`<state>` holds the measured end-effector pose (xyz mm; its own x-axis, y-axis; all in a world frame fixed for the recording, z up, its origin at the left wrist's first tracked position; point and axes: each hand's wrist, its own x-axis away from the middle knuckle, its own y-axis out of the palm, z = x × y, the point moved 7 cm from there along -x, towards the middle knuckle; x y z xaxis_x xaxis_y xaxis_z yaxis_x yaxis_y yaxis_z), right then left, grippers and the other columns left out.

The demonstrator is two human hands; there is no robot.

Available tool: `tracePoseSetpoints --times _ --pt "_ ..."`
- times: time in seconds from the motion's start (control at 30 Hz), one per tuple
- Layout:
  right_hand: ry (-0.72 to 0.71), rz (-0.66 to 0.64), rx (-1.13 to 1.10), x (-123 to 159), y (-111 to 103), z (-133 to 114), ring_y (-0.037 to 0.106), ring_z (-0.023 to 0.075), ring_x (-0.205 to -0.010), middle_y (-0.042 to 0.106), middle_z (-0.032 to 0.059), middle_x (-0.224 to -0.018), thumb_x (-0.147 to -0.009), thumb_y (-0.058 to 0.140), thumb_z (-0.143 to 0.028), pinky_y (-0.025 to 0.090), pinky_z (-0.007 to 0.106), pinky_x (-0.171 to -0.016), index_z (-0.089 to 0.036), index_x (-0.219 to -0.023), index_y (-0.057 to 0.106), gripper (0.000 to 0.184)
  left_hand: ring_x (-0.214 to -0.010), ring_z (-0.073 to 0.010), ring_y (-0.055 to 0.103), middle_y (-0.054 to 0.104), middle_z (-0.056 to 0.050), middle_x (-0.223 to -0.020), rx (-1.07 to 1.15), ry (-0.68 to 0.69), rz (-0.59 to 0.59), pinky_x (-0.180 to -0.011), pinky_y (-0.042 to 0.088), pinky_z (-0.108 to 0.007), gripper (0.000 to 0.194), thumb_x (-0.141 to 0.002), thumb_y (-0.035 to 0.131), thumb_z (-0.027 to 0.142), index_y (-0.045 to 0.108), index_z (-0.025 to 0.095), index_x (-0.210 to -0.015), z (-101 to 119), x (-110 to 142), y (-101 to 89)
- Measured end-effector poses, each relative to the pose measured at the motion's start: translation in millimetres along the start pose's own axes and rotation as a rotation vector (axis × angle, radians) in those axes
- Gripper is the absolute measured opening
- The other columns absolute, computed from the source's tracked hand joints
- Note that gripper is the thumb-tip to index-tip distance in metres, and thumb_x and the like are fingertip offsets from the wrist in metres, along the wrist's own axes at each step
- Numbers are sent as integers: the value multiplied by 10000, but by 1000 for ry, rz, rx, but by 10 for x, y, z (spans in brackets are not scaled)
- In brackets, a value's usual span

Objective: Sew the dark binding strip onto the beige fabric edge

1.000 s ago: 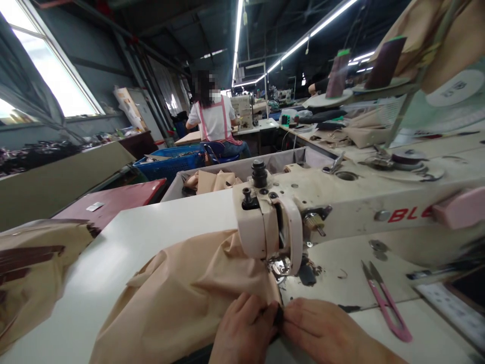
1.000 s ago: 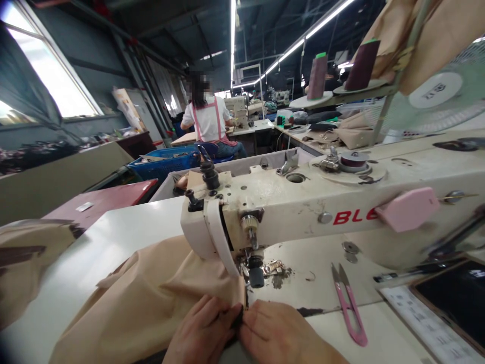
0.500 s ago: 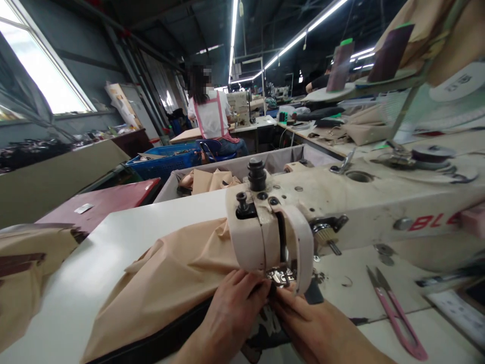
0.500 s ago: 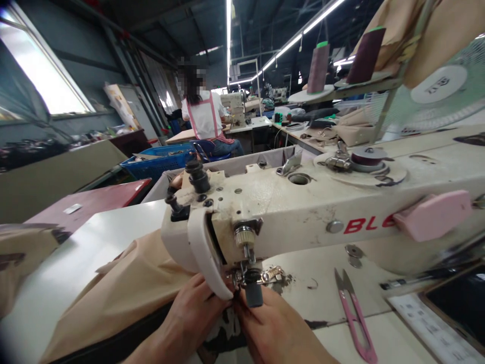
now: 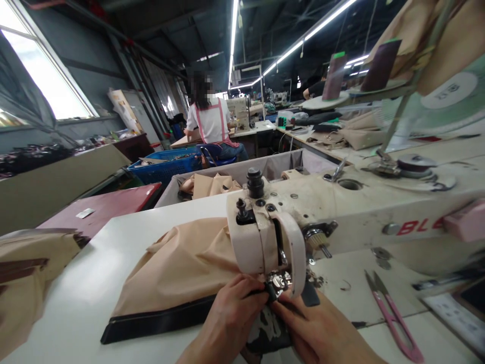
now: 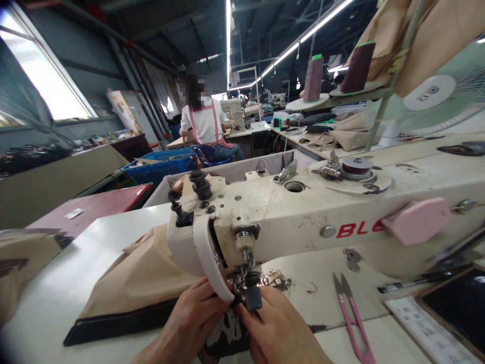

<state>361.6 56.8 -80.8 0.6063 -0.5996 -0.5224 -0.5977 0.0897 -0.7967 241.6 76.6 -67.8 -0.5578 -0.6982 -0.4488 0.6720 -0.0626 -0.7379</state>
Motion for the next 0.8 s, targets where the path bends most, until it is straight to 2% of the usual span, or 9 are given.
tracePoseSetpoints --times 0.07,0.2,0.33,0.53,0.63,0.8 --pt "-10 47 13 11 -7 -1 588 262 -1014 653 150 -1058 -730 396 -27 503 419 -884 -124 -1036 642 404 -906 -179 586 646 -87 -937 -8 10 1 -793 501 -260 195 -894 458 130 651 144 -920 8 -10 -5" --pt "55 -37 7 16 3 -6 570 257 -1025 634 140 -1068 -734 413 -17 488 416 -905 -126 -1108 613 437 -905 -184 587 649 -84 -951 -19 4 31 -794 500 -271 186 -878 471 117 649 148 -922 -15 17 6" --pt "78 -30 1 9 -56 -30 559 263 -1017 624 143 -1060 -736 419 -15 495 417 -887 -120 -1111 606 432 -913 -179 592 652 -70 -964 -19 -28 64 -809 491 -271 182 -868 488 111 659 165 -896 -54 37 -2" --pt "72 -47 4 0 -49 -32 568 254 -980 629 142 -1049 -772 424 -33 507 417 -853 -131 -1087 610 378 -965 -172 582 637 -56 -1024 16 -75 28 -847 478 -272 156 -856 548 151 657 204 -954 -127 80 29" --pt "84 -54 4 10 -36 -21 546 259 -1022 614 136 -1097 -772 442 -41 482 428 -892 -136 -1100 603 378 -923 -167 599 642 -54 -1006 -11 -66 66 -808 487 -272 174 -867 511 130 659 205 -916 -135 98 26" --pt "86 -55 4 30 -27 -11 535 269 -1035 609 133 -1093 -775 431 -37 475 442 -898 -130 -1133 587 402 -900 -202 604 650 -76 -958 -81 0 152 -770 501 -338 203 -881 469 156 668 195 -865 -50 83 -9"
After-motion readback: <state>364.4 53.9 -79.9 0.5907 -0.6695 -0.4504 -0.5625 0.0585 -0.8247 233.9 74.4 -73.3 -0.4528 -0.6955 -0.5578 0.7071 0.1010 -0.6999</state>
